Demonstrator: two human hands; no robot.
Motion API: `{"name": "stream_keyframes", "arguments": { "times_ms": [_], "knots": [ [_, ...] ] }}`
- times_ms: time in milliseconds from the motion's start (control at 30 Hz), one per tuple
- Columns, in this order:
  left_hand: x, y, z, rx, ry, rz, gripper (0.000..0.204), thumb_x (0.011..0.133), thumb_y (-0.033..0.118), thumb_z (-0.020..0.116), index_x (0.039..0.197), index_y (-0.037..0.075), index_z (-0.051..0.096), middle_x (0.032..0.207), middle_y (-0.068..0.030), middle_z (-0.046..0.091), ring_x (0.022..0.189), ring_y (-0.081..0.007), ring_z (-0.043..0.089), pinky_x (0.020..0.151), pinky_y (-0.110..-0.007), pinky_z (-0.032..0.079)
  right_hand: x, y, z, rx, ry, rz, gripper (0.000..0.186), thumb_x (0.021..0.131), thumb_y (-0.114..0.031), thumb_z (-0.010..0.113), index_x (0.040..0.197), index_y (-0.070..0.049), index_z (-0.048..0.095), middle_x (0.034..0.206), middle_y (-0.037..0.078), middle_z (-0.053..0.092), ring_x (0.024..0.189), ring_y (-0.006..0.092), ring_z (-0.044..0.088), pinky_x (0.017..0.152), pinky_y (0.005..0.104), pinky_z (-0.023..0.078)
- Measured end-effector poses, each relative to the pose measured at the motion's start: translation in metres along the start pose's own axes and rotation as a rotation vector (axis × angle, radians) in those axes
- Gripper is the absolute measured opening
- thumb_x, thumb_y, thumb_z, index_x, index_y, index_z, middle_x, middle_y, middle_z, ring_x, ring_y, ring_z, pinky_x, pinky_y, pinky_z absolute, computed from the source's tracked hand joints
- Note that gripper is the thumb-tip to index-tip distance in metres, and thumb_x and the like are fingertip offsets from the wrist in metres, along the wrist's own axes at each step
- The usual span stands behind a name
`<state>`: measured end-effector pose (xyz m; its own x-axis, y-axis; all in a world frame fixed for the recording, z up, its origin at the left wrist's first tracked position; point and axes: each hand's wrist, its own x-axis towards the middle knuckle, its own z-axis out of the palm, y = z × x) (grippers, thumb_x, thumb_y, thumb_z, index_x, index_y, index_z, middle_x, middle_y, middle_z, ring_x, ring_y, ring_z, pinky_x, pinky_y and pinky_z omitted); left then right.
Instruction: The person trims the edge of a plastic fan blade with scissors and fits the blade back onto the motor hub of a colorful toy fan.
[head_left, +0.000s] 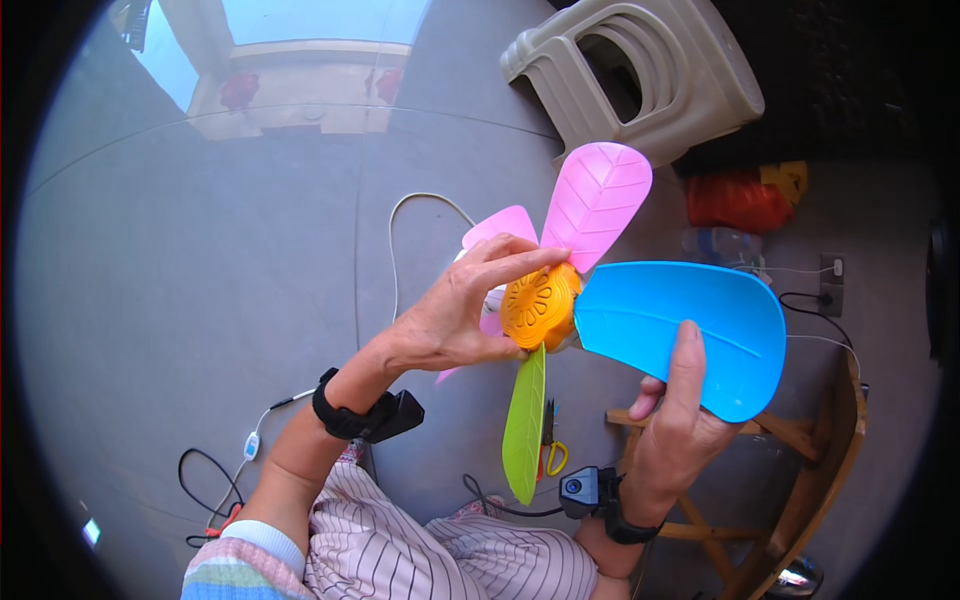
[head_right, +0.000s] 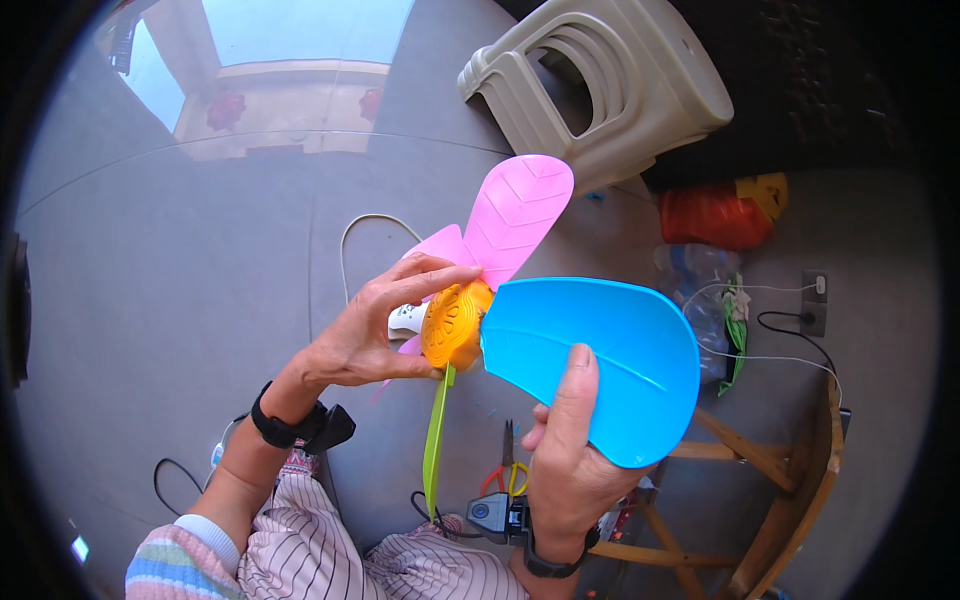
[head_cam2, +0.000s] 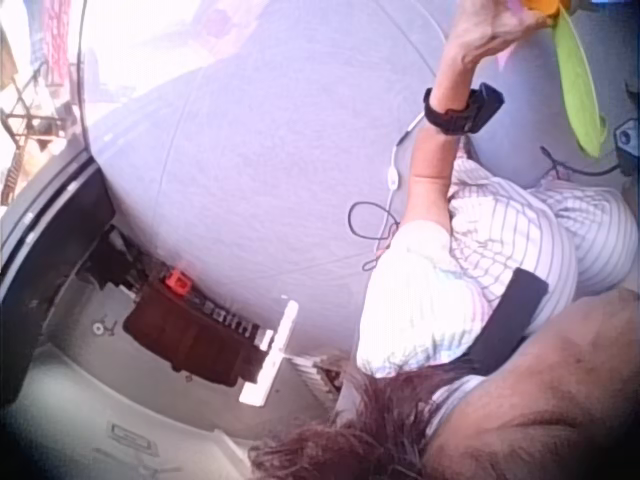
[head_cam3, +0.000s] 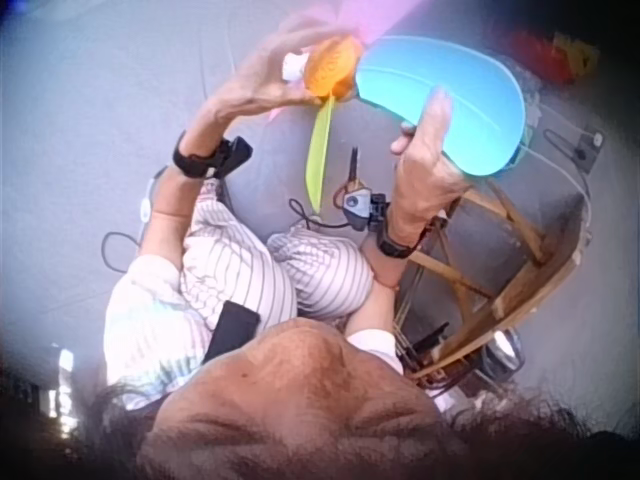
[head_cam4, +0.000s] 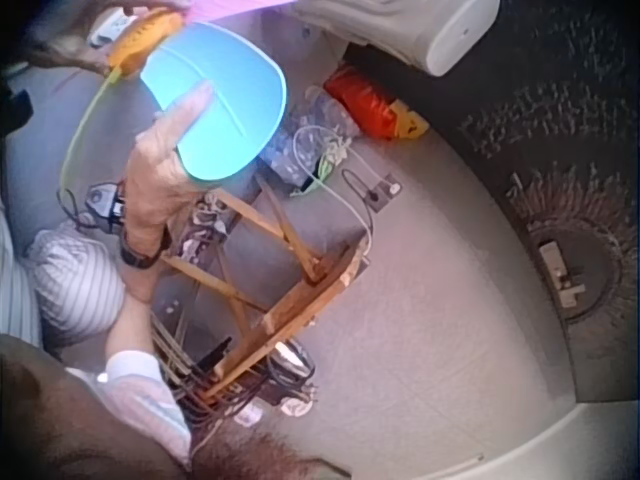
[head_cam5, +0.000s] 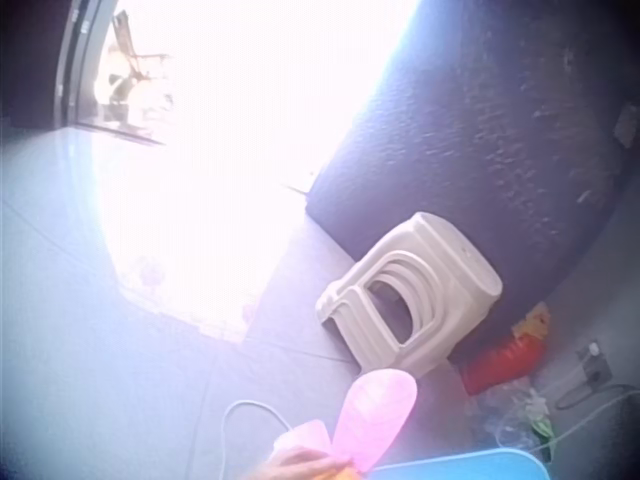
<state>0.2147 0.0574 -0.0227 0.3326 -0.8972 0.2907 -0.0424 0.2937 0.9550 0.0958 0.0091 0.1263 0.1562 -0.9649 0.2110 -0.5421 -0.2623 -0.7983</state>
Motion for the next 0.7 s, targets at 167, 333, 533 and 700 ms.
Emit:
{"name": "stream_keyframes", "arguments": {
  "times_ms": [167, 333, 533, 700],
  "knots": [
    [0.002, -0.003, 0.002, 0.002, 0.019, 0.052, 0.079, 0.056, 0.025, 0.082, 0.128, 0.014, 0.05, 0.116, -0.0094, 0.053, 0.112, -0.027, 0.047, 0.1, -0.044, 0.037, -0.005, 0.0, -0.002, -0.035, -0.033, -0.034, 0.026, 0.084, -0.019, 0.062, 0.095, 0.004, 0.054, 0.058, 0.007, 0.058, 0.038, 0.01, 0.05, 0.034, 0.0213, 0.037],
    [0.001, -0.004, 0.001, 0.014, 0.02, 0.073, 0.077, 0.056, 0.022, 0.083, 0.126, 0.015, 0.052, 0.116, -0.0097, 0.053, 0.111, -0.0264, 0.048, 0.099, -0.044, 0.039, -0.012, 0.002, 0.001, -0.036, -0.022, -0.041, 0.027, 0.085, -0.02, 0.061, 0.094, 0.003, 0.054, 0.057, 0.006, 0.056, 0.038, 0.0103, 0.05, 0.034, 0.0216, 0.036],
    [0.001, -0.001, 0.001, -0.015, 0.023, 0.062, 0.077, 0.054, 0.017, 0.083, 0.125, 0.014, 0.053, 0.116, -0.0092, 0.053, 0.112, -0.0266, 0.048, 0.1, -0.044, 0.038, -0.011, 0.014, -0.006, 0.028, 0.025, 0.047, 0.025, 0.087, -0.021, 0.057, 0.092, 0.004, 0.054, 0.057, 0.006, 0.055, 0.037, 0.0104, 0.048, 0.034, 0.0215, 0.036],
    [0.002, -0.002, -0.006, -0.032, -0.029, 0.061, 0.078, 0.053, 0.015, 0.083, 0.125, 0.014, 0.052, 0.122, -0.0077, 0.051, 0.118, -0.0268, 0.043, 0.103, -0.045, 0.033, -0.02, 0.036, -0.013, 0.239, -0.047, 0.04, 0.021, 0.087, -0.019, 0.056, 0.091, 0.002, 0.056, 0.059, 0.007, 0.057, 0.041, 0.0114, 0.051, 0.038, 0.0216, 0.039]
  ]
}}
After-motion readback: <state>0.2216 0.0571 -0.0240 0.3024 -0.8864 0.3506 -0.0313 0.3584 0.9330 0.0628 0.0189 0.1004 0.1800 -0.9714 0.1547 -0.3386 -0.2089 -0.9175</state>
